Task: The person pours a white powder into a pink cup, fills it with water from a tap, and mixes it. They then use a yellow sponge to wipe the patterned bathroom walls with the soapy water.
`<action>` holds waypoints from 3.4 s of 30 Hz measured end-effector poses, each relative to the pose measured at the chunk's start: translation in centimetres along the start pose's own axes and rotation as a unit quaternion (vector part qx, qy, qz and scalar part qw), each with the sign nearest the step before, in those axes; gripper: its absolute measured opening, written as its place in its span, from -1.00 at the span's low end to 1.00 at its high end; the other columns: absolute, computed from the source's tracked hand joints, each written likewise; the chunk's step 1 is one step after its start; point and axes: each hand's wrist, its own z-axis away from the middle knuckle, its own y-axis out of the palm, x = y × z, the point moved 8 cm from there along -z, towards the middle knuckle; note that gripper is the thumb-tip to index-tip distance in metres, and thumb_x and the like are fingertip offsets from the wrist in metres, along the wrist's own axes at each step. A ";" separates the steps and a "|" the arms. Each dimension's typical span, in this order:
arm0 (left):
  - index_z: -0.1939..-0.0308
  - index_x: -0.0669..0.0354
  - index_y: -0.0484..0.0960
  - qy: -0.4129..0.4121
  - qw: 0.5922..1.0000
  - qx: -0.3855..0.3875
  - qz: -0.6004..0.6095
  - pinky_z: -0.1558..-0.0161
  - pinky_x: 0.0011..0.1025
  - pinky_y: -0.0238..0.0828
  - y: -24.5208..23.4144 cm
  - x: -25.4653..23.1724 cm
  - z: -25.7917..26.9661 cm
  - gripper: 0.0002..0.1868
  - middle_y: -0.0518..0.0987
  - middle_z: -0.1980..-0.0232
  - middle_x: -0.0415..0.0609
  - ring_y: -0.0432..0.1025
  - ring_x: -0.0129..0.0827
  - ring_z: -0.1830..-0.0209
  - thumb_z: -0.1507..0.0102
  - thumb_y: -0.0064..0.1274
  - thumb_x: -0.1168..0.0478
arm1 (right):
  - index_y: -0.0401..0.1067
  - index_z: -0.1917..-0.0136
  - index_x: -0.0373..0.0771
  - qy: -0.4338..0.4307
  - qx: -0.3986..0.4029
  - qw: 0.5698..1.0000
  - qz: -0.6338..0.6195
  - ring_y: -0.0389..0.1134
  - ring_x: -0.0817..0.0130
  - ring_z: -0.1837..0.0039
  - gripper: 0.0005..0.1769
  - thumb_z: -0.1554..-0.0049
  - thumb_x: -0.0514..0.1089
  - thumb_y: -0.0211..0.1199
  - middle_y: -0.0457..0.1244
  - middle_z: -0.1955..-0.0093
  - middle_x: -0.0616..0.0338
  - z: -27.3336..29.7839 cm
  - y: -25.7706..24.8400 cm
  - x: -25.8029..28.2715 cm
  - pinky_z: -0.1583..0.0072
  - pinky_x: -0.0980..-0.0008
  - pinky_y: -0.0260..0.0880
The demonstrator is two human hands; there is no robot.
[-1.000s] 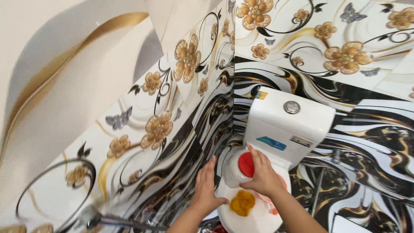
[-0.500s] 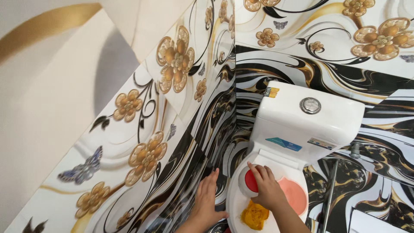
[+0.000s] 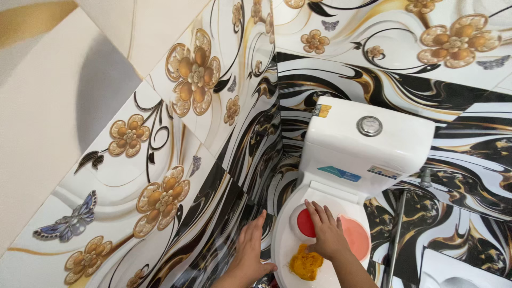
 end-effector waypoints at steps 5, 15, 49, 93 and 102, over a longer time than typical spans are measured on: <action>-0.60 -0.08 -0.28 0.028 0.999 -0.027 0.027 -0.57 -0.09 -0.28 -0.1 -1.3 0.4 0.47 0.00 -0.60 0.05 -0.18 -0.02 -0.64 0.13 0.53 0.25 | -0.11 -0.60 -0.04 -0.045 -0.225 0.948 -0.219 0.05 -0.01 -0.56 0.17 0.08 0.15 0.51 0.04 -0.55 0.04 1.0 0.6 -4.7 -0.48 0.01 0.11; -0.54 0.07 -0.31 0.096 0.994 -0.043 0.017 -0.51 -0.05 -0.25 2.3 -1.6 0.5 0.45 -0.03 -0.58 0.17 -0.13 0.06 -0.57 0.12 0.55 0.24 | -0.34 -0.67 -0.13 0.255 -0.245 0.899 -0.260 0.38 -0.24 -0.16 0.20 -0.02 -0.04 0.39 0.29 -0.13 -0.46 1.6 10.4 -17.3 -0.24 -0.02 0.38; -0.59 0.09 -0.16 0.146 0.963 -0.226 0.009 -0.50 -0.14 -0.08 2.7 -10.2 6.9 0.42 0.13 -0.55 0.12 0.02 0.05 -0.54 0.17 0.51 0.25 | -0.47 -0.68 -0.18 0.086 -0.245 0.926 -0.274 0.45 -0.24 -0.01 0.13 -0.08 -0.21 0.19 0.37 0.00 -0.40 7.6 -7.7 -15.0 -0.12 -0.06 0.42; -0.66 -0.27 -0.29 -0.349 0.787 -0.467 0.201 -0.47 0.21 -0.18 15.7 17.3 58.1 0.75 0.08 -0.60 0.08 -0.07 0.06 -0.62 0.42 0.64 0.06 | -0.24 -0.57 -0.04 -0.561 0.232 0.787 0.110 0.46 -0.09 0.00 -0.08 -0.09 -0.17 0.18 0.38 0.09 -0.14 39.3 25.5 33.9 -0.10 0.07 0.43; -0.57 -0.08 0.00 -0.342 0.770 -0.529 0.102 -0.35 -0.06 0.16 15.8 23.1 65.8 0.18 0.34 -0.42 0.07 0.24 -0.03 -0.41 0.00 0.42 0.05 | -0.05 -0.51 -0.17 -0.488 0.190 0.849 0.064 0.47 -0.14 -0.04 -0.13 -0.01 -0.17 0.25 0.41 0.09 -0.23 37.8 33.9 32.7 -0.13 0.05 0.44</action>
